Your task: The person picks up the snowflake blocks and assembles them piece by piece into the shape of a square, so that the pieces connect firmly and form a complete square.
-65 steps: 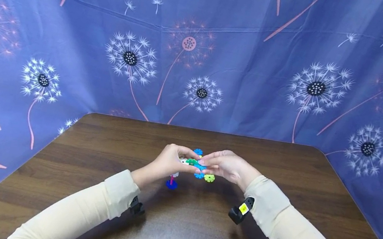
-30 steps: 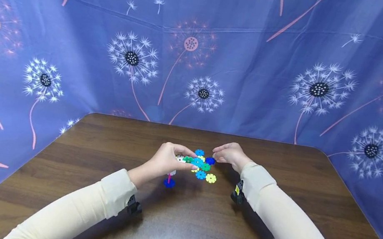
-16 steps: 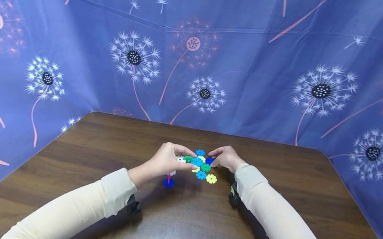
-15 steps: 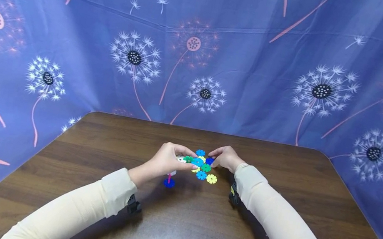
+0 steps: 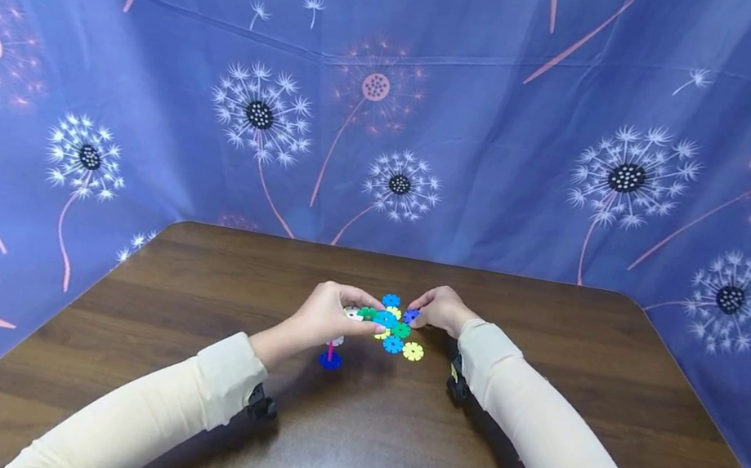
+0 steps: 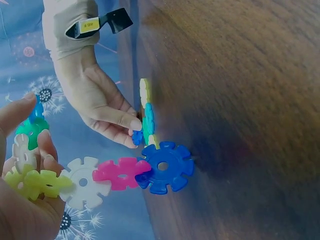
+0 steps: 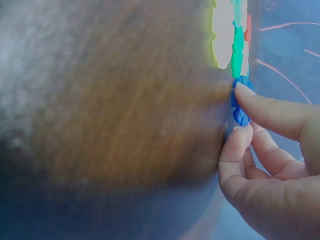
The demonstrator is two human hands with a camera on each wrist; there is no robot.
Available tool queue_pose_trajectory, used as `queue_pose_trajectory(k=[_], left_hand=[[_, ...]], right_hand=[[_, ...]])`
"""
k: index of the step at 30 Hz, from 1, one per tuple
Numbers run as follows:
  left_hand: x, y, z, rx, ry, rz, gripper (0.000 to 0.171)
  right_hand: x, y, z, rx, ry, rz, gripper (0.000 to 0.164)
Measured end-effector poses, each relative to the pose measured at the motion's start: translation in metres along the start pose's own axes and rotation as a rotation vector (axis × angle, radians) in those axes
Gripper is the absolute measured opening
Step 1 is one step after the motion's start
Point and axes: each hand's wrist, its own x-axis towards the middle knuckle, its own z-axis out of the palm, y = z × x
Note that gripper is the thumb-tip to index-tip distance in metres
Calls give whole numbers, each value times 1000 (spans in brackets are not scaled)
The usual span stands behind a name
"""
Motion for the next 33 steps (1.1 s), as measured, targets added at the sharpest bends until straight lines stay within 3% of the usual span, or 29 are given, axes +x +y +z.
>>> queue_pose_trajectory(k=[10, 17, 28, 33], left_hand=[[1, -1, 1, 18, 16, 12, 30], [1, -4, 3, 27, 25, 17, 31], [1, -2, 2, 33, 30, 25, 32], [1, -1, 3, 24, 19, 18, 31]], right_hand=[[-4, -1, -4, 79, 5, -5, 25], [-3, 10, -6, 260, -13, 18, 31], [-21, -2, -18, 441, -74, -13, 38], [-33, -7, -16, 464, -71, -48, 39]])
